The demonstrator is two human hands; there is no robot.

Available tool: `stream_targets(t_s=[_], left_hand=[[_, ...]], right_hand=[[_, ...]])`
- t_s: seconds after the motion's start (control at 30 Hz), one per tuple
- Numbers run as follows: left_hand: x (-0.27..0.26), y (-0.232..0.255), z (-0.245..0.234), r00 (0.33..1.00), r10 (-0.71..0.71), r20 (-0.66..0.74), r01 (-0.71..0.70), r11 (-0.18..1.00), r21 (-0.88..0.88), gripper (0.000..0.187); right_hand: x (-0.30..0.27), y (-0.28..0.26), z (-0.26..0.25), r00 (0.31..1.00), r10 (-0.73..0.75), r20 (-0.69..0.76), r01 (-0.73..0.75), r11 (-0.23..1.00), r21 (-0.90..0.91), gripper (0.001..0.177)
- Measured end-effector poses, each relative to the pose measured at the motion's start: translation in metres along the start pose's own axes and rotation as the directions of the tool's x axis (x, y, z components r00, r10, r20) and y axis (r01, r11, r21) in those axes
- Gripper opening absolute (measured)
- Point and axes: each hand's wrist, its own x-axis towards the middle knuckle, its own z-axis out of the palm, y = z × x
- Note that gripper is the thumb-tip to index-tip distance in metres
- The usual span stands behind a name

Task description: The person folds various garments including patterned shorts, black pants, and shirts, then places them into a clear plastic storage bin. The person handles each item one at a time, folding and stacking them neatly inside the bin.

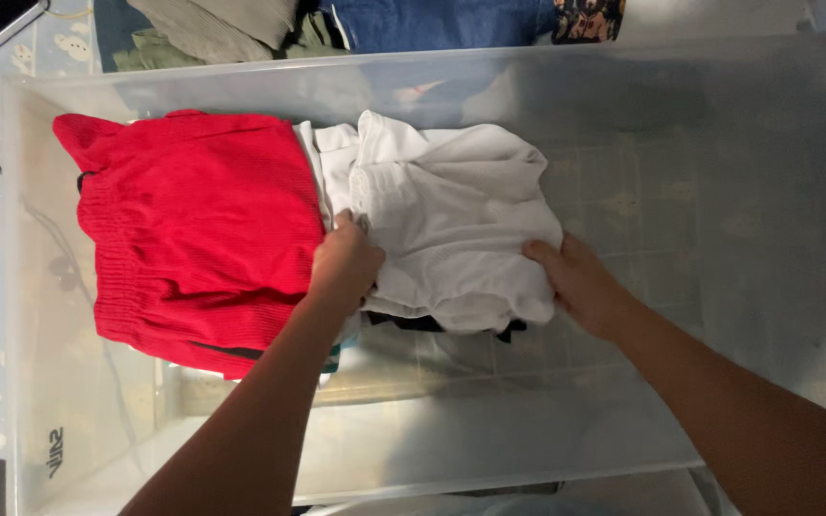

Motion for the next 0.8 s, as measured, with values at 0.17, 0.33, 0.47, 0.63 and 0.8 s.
stream_targets(t_s=[0.17,0.33,0.47,0.63,0.8], left_hand=[[-0.004,-0.001,0.011,0.968,-0.151,0.198,0.163,0.986,-0.046,0.041],[-0.012,0.025,-0.011,0.983,-0.140,0.122,0.136,0.990,0.040,0.040],[-0.021,0.031,-0.011,0.955,-0.250,0.158,0.240,0.968,0.076,0.044],[-0.017,0.032,-0.001,0.963,-0.230,0.137,0.203,0.961,0.190,0.038],[0.007,0.037,-0.013,0.985,0.020,0.174,-0.095,0.897,0.432,0.032]], right_hand=[[-0.010,0.017,0.006,0.988,0.151,0.032,-0.150,0.988,-0.029,0.080],[-0.011,0.010,0.000,0.980,0.125,0.153,-0.116,0.991,-0.061,0.090],[-0.012,0.010,0.001,0.979,0.142,0.149,-0.119,0.981,-0.156,0.092],[-0.007,0.007,-0.002,0.988,0.146,-0.053,-0.154,0.873,-0.463,0.087],[0.010,0.019,-0.014,0.958,-0.223,-0.178,0.071,0.791,-0.608,0.077]])
